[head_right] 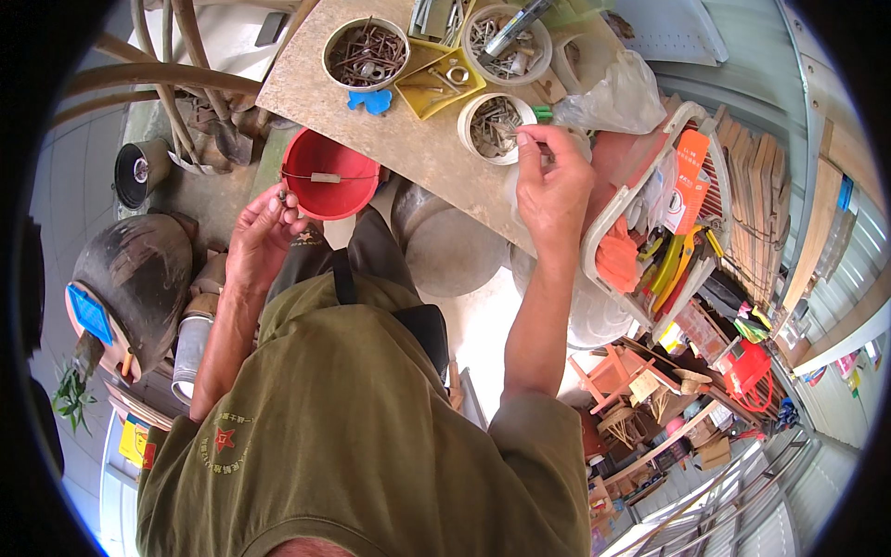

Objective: The person sits on a stool and disassembles a small black circular object, then walks into a workshop to gather small metal parts and tape. They handle the parts and tape, preparing them for assembly.

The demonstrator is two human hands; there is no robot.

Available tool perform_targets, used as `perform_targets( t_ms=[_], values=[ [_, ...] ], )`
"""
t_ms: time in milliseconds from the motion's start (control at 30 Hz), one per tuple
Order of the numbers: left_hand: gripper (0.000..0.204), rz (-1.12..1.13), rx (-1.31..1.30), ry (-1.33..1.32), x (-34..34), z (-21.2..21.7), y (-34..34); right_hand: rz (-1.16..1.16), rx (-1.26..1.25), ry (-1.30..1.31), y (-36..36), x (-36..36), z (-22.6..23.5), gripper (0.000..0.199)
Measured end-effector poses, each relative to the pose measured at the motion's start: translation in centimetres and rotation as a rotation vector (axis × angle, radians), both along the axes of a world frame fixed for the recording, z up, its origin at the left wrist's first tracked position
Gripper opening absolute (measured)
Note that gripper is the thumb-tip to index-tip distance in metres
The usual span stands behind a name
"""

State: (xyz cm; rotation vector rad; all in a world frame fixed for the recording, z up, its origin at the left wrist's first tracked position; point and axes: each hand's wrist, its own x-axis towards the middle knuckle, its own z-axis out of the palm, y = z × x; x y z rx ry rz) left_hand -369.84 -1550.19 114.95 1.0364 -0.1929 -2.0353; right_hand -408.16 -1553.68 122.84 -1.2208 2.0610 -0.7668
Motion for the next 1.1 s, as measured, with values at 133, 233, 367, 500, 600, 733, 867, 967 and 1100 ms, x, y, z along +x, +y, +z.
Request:
perform_targets(
  t_ms=[133,233,367,500,600,733,867,967,1100],
  values=[
    [0.027,-0.007,0.003,-0.022,0.0,-0.2,0.3,0.234,-0.170,0.284,-0.5,-0.7,0.2,0.013],
    [0.026,-0.010,0.011,-0.034,0.1,-0.4,0.4,0.256,-0.105,0.617,-1.1,-0.5,0.8,0.018],
    [0.025,-0.013,0.009,-0.047,0.1,-0.5,0.4,0.339,-0.106,0.759,-1.7,-0.6,-0.6,0.022],
    [0.025,-0.025,0.015,-0.059,0.0,-0.6,0.6,0.429,-0.013,0.856,-2.0,-0.7,-1.8,0.021],
    [0.024,-0.027,0.012,-0.065,-0.2,-0.5,0.7,0.458,0.023,0.923,-2.6,-0.7,-2.7,0.021],
    [0.025,-0.028,0.013,-0.071,-0.2,-0.4,0.8,0.452,0.041,0.842,-2.6,-0.8,-2.6,0.020],
    [0.025,-0.029,0.010,-0.081,-0.3,-0.4,0.8,0.457,-0.051,0.801,-2.4,-0.9,-2.4,0.020],
    [0.025,-0.033,0.007,-0.085,-0.4,-0.4,0.8,0.475,-0.148,0.759,-2.8,-0.9,-2.9,0.019],
    [0.025,-0.042,0.009,-0.086,-0.6,-0.3,0.8,0.501,-0.123,0.747,-3.0,-1.3,-3.4,0.020]
  ],
)
